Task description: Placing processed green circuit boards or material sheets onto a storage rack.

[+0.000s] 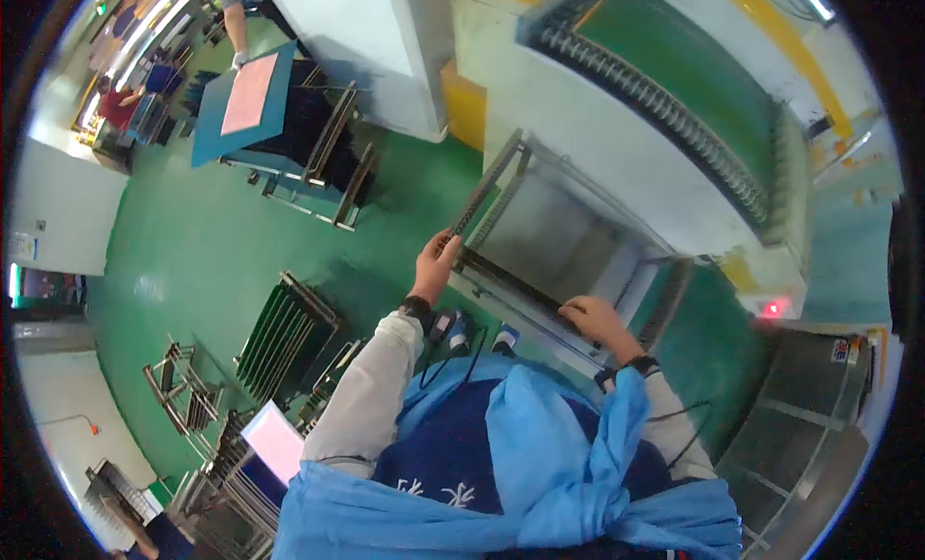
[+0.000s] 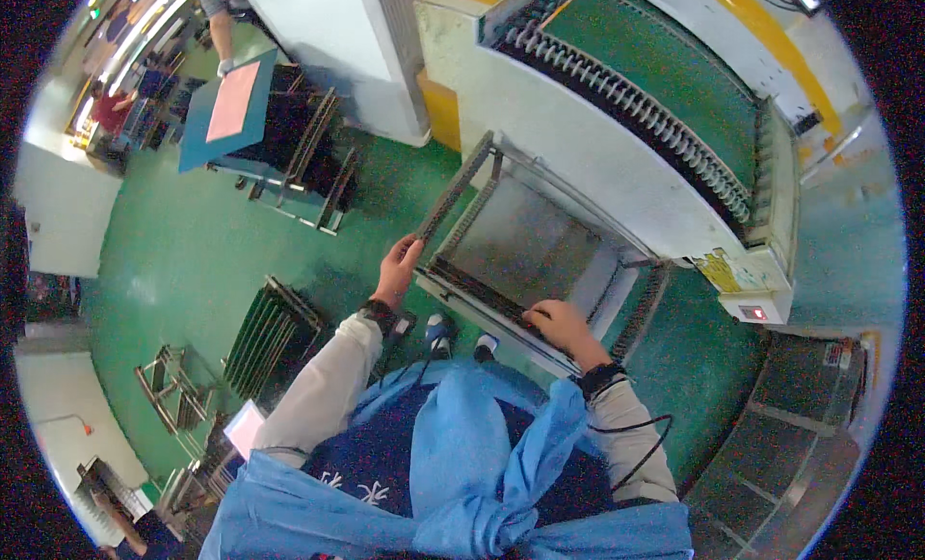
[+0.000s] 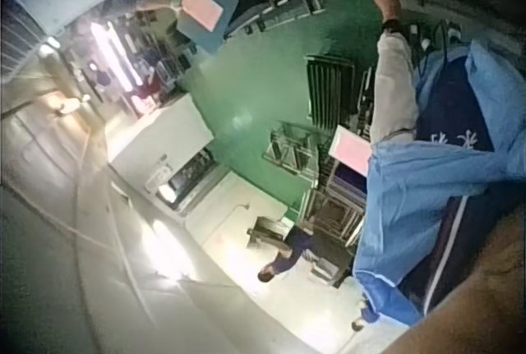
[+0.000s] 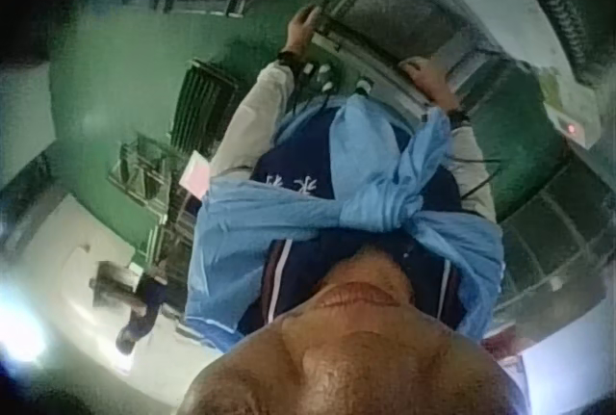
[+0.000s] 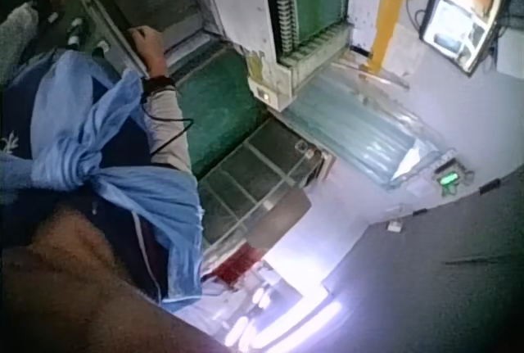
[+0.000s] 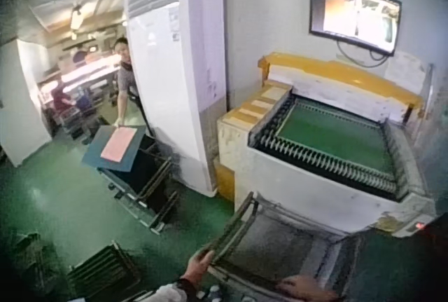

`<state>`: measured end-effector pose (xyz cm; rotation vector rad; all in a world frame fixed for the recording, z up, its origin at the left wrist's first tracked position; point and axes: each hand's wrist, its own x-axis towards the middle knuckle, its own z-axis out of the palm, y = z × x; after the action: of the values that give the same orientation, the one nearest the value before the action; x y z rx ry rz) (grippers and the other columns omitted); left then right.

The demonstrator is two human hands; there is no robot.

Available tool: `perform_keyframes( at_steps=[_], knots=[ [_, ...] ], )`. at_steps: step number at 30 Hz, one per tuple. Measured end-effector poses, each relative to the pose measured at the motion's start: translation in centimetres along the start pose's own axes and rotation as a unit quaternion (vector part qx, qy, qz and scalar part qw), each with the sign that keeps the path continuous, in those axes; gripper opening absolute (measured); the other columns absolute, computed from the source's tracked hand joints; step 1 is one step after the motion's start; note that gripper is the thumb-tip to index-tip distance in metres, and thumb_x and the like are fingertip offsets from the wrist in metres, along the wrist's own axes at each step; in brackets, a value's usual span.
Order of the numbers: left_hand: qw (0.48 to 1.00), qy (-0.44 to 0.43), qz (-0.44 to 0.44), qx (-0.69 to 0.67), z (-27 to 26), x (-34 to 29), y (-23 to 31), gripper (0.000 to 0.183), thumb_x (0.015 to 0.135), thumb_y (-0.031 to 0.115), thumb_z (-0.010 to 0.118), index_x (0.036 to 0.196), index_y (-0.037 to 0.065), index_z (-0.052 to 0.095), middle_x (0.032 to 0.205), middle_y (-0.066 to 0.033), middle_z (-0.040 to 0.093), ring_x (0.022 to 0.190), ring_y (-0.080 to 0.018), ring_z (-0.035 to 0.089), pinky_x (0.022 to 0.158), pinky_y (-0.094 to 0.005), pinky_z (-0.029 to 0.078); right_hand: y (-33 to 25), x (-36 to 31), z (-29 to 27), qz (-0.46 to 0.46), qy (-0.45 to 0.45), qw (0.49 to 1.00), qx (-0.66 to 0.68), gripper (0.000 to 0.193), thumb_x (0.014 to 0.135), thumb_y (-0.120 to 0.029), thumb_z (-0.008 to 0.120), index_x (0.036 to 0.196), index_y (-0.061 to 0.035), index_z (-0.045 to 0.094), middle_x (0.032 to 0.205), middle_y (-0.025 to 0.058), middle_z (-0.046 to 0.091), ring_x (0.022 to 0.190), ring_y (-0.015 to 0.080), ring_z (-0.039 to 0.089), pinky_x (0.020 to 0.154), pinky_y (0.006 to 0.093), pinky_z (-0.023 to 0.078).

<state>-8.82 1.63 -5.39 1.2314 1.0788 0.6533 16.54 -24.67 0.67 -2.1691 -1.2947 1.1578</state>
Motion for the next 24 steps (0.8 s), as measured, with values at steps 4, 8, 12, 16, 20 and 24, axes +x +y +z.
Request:
perform_keyframes(
  at_steps=[4, 8, 12, 16, 20, 24],
  knots=[
    [1.0, -0.016, -0.013, -0.004, -0.1, -0.4, 0.6, 0.051, 0.097, 0.03, 0.071, 0.135, -0.004, 0.06, 0.111, -0.0057, 0.068, 0.1, -0.0124, 0.062, 0.088, -0.0269, 0.049, -1.1, -0.3, 1.4, -0.024, 0.044, 0.991, -0.121, 0.028, 0.093, -0.029, 0.061, 0.103, -0.006, 0.075, 0.102, 0.017, 0.073, 0.096, 0.0394, 0.067, 0.084, 0.0475, 0.052],
    [1.0, -0.012, -0.004, -0.018, -0.5, 0.6, -1.4, 0.052, 0.097, 0.029, 0.071, 0.136, -0.004, 0.059, 0.11, -0.0053, 0.068, 0.099, -0.0124, 0.062, 0.088, -0.0266, 0.049, -1.2, 0.0, 2.1, -0.041, 0.076, 0.987, -0.138, 0.026, 0.093, -0.031, 0.06, 0.096, -0.0085, 0.074, 0.096, 0.015, 0.073, 0.093, 0.0391, 0.068, 0.08, 0.0512, 0.053],
    [0.999, -0.02, -0.017, -0.039, 0.0, 0.6, -1.3, 0.059, 0.097, 0.028, 0.072, 0.142, -0.004, 0.053, 0.112, -0.0054, 0.066, 0.098, -0.0127, 0.061, 0.089, -0.0263, 0.049, -0.7, -0.4, 3.7, -0.07, 0.156, 0.97, -0.176, 0.021, 0.09, -0.026, 0.062, 0.09, -0.0074, 0.071, 0.092, 0.0155, 0.072, 0.089, 0.039, 0.068, 0.076, 0.0513, 0.053],
    [0.995, -0.009, 0.024, -0.094, -0.3, 1.0, -3.2, 0.067, 0.097, 0.026, 0.072, 0.15, -0.004, 0.043, 0.119, -0.0076, 0.062, 0.105, -0.0133, 0.059, 0.092, -0.0279, 0.049, -3.0, -1.8, 2.8, -0.067, 0.196, 0.955, -0.211, 0.017, 0.088, -0.021, 0.062, 0.088, -0.007, 0.07, 0.089, 0.0145, 0.071, 0.087, 0.0375, 0.068, 0.074, 0.0507, 0.053],
    [0.997, -0.069, 0.01, -0.036, -1.3, 1.5, -2.9, 0.067, 0.096, 0.027, 0.073, 0.148, -0.004, 0.044, 0.118, -0.0065, 0.063, 0.104, -0.0134, 0.06, 0.092, -0.0276, 0.049, -5.9, -4.1, 0.4, -0.141, 0.295, 0.928, -0.177, 0.013, 0.088, -0.018, 0.062, 0.087, -0.0075, 0.07, 0.085, 0.0124, 0.07, 0.082, 0.036, 0.068, 0.072, 0.0497, 0.053],
    [0.996, -0.082, -0.001, -0.032, -1.2, 1.0, -1.5, 0.064, 0.096, 0.028, 0.073, 0.145, -0.004, 0.047, 0.113, -0.0054, 0.064, 0.1, -0.0131, 0.061, 0.089, -0.0275, 0.05, -9.8, -7.4, -4.2, -0.178, 0.343, 0.899, -0.204, 0.01, 0.087, -0.016, 0.064, 0.085, -0.0075, 0.069, 0.085, 0.012, 0.069, 0.079, 0.0357, 0.067, 0.07, 0.048, 0.053]
  ],
)
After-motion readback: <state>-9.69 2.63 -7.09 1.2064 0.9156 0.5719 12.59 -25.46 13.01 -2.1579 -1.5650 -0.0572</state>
